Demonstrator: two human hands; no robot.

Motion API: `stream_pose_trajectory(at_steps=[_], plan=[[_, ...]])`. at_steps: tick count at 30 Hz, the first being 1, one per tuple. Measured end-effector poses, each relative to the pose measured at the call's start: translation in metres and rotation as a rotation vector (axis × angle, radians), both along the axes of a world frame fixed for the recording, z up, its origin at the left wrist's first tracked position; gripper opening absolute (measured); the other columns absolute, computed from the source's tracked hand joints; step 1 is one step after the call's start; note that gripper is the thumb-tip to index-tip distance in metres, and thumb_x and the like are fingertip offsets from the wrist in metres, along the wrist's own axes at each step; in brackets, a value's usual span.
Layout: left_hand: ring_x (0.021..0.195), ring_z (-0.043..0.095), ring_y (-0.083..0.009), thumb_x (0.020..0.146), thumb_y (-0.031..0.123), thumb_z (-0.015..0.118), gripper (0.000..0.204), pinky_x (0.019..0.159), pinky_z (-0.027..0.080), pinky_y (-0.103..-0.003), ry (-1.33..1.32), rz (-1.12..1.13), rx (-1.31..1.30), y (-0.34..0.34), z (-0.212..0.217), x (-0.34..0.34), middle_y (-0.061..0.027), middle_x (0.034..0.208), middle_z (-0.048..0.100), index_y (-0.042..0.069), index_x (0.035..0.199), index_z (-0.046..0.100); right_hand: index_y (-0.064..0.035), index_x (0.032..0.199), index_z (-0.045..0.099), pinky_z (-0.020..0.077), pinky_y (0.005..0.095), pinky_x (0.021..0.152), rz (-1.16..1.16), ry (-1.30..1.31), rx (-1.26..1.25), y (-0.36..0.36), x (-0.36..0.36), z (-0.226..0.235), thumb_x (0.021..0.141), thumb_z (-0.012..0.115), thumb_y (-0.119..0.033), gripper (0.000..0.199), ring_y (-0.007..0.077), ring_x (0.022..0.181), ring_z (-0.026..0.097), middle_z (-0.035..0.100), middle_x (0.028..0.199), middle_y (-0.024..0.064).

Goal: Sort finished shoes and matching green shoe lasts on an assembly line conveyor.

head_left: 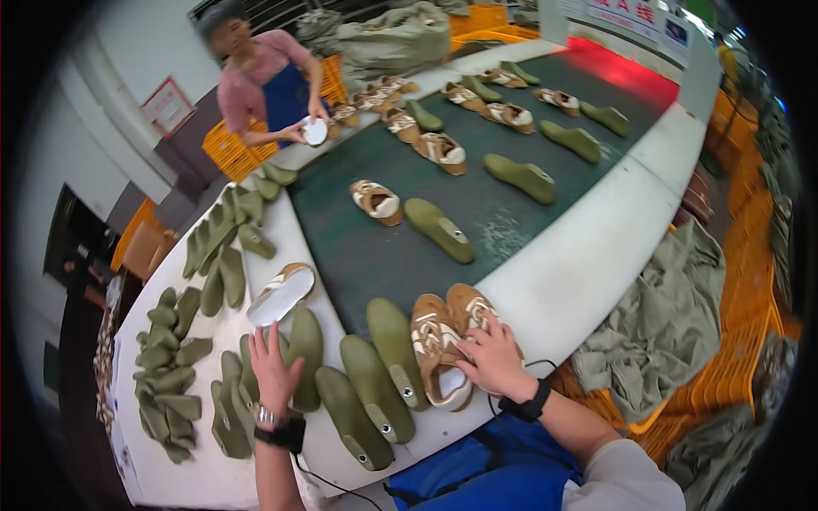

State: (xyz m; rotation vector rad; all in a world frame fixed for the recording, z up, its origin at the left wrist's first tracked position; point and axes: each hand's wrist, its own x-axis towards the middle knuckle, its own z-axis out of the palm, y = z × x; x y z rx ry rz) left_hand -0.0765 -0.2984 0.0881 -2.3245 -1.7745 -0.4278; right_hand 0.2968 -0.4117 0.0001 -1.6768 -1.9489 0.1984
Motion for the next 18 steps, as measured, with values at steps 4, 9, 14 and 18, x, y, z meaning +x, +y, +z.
stream_pose_trajectory(at_steps=[4,9,14,18], plan=[[0.126,0.032,-0.0468,0.06,0.02,0.081,0.096,0.102,0.035,-0.051,-0.019,0.101,-0.054,0.095,-0.053,-0.054,-0.0253,0.137,0.036,0.014,0.142,0.031,-0.0131,0.098,0.067,0.0307,0.0572,0.094,0.013,-0.022,-0.037,0.007,0.002,-0.004,0.073,0.071,-0.029,0.03,0.0388,0.124,0.035,0.057,0.109,0.0083],[0.125,0.033,-0.0421,0.055,0.028,0.084,0.107,0.095,0.042,-0.05,0.003,0.139,-0.221,0.179,-0.072,-0.022,-0.0225,0.136,0.035,0.019,0.144,0.026,-0.0136,0.096,0.068,0.0308,0.0555,0.094,0.018,-0.036,-0.055,0.003,0.003,-0.001,0.073,0.07,-0.029,0.028,0.0374,0.122,0.036,0.057,0.106,0.0064],[0.13,0.03,-0.0401,0.059,0.032,0.083,0.099,0.099,0.038,-0.053,0.055,0.136,-0.229,0.224,-0.083,0.05,-0.0176,0.14,0.032,0.02,0.142,0.03,-0.0144,0.094,0.069,0.0321,0.0556,0.092,0.006,-0.054,-0.083,0.0,0.004,0.0,0.071,0.072,-0.03,0.028,0.0367,0.121,0.037,0.058,0.103,0.0045],[0.133,0.029,-0.0374,0.062,0.043,0.08,0.09,0.099,0.036,-0.057,0.345,0.271,-0.616,0.249,-0.086,0.052,-0.0148,0.138,0.037,0.018,0.138,0.038,-0.015,0.094,0.069,0.0323,0.0556,0.091,0.021,-0.066,-0.107,0.007,0.0,0.004,0.07,0.072,-0.03,0.029,0.0389,0.121,0.037,0.058,0.103,0.0046]])
